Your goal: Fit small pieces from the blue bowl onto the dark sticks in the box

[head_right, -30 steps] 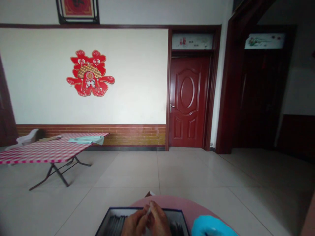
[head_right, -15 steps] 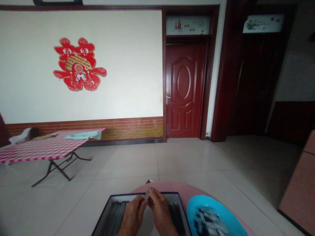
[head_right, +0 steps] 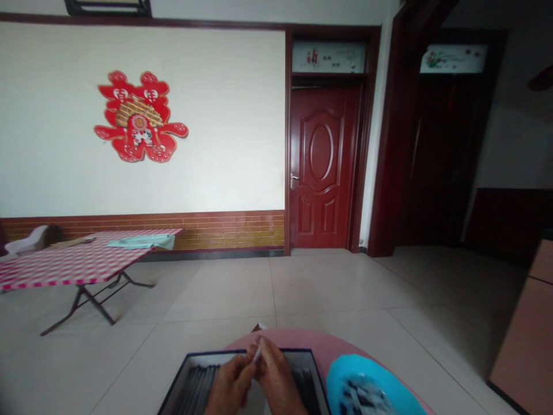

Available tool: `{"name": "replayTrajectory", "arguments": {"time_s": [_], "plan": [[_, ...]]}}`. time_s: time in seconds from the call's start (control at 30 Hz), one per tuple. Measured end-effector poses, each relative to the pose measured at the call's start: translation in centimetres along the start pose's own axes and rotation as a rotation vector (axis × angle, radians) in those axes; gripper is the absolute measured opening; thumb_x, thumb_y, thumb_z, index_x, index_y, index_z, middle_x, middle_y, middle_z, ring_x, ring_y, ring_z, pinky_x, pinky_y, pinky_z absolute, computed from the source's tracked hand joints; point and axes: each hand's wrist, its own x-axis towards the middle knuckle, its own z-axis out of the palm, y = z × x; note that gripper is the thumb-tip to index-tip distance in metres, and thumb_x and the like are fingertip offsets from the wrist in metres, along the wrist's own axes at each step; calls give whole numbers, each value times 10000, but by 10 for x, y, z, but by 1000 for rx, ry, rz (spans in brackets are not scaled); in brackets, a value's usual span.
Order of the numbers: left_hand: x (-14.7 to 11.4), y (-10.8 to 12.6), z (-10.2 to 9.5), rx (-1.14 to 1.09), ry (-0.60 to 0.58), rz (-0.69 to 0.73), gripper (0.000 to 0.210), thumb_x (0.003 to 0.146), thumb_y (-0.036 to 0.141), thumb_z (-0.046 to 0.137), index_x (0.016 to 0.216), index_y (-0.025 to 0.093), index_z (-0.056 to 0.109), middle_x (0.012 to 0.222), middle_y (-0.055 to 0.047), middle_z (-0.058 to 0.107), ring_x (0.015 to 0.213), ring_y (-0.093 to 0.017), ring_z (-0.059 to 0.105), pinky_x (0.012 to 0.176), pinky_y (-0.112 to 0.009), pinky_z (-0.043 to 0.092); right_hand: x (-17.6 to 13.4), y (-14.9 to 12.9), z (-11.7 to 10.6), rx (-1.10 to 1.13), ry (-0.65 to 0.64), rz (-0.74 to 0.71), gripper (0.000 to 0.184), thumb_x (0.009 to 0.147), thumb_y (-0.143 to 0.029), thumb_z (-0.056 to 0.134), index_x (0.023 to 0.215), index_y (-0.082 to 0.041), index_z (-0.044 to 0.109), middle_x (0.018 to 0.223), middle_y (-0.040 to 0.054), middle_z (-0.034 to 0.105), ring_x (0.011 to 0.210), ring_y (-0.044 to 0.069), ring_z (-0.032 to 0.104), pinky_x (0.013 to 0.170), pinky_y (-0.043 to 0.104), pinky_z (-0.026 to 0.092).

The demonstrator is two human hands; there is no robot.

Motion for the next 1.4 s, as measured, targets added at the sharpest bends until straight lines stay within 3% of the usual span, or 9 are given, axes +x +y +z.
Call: {"name": "replayTrajectory", "arguments": {"time_s": [0.17, 0.33, 0.43, 0.63, 0.73, 1.1, 1.2, 1.3, 1.4], "plan": [[-5, -7, -5, 362, 128, 296, 233, 818, 401, 437, 726, 211, 536, 661, -41, 626, 604, -168, 595, 568, -243, 417, -2, 8, -2, -52, 93, 10, 263, 685, -402, 685, 799, -167, 654, 778, 37, 637, 748, 170, 590, 681, 290, 459], [-10, -8, -6, 493, 211, 432, 260, 843, 365, 367, 708, 216, 532, 675, -64, 612, 625, -183, 595, 587, -261, 420, -5, 7, -4, -137, 165, -2, 283, 662, -403, 698, 839, -184, 674, 863, 41, 649, 808, 181, 585, 718, 297, 467], [-7, -3, -3, 324, 129, 267, 321, 825, 465, 403, 667, 212, 519, 573, -19, 549, 519, -157, 547, 501, -240, 390, -2, 5, -6, -170, 144, -47, 238, 671, -388, 695, 780, -178, 671, 789, 16, 636, 773, 164, 568, 707, 277, 457], [-7, 19, -8, -451, -275, -246, 465, 591, 626, 623, 652, 176, 520, 485, 55, 445, 332, -55, 321, 334, -189, 215, 2, -5, -6, -68, -96, -24, 235, 776, -391, 593, 760, -165, 655, 697, 10, 599, 604, 118, 522, 595, 247, 415], [-7, 21, -8, -499, -265, -237, 485, 554, 627, 657, 657, 169, 530, 491, 59, 451, 328, -47, 318, 333, -188, 207, 2, -6, -3, 9, -126, 2, 210, 789, -373, 589, 815, -174, 652, 734, 17, 606, 644, 122, 538, 614, 247, 417], [-4, -5, -7, 256, 132, 230, 246, 755, 414, 510, 655, 194, 555, 574, -11, 560, 536, -144, 522, 529, -238, 340, 2, 15, -12, -114, 70, 6, 265, 717, -399, 661, 827, -158, 658, 822, 60, 644, 777, 186, 590, 716, 317, 455], [-6, 4, -6, 131, 81, 113, 315, 733, 498, 515, 661, 195, 558, 528, 2, 519, 478, -139, 492, 478, -236, 322, 2, 12, -10, -104, 58, -21, 255, 730, -388, 650, 840, -158, 660, 825, 55, 644, 801, 187, 587, 746, 321, 451], [-7, 16, -5, -202, -131, -168, 451, 648, 637, 547, 651, 185, 547, 452, 49, 428, 339, -83, 339, 374, -211, 243, 2, 5, -6, -59, 22, -31, 223, 737, -371, 649, 796, -156, 664, 779, 43, 643, 756, 163, 581, 718, 287, 444], [-8, 25, -8, -461, -256, -279, 507, 557, 654, 633, 661, 163, 568, 489, 48, 450, 346, -50, 313, 362, -189, 213, 1, 0, -2, 21, -30, 10, 222, 753, -380, 631, 806, -167, 666, 769, 41, 648, 704, 147, 577, 668, 269, 440]]}}
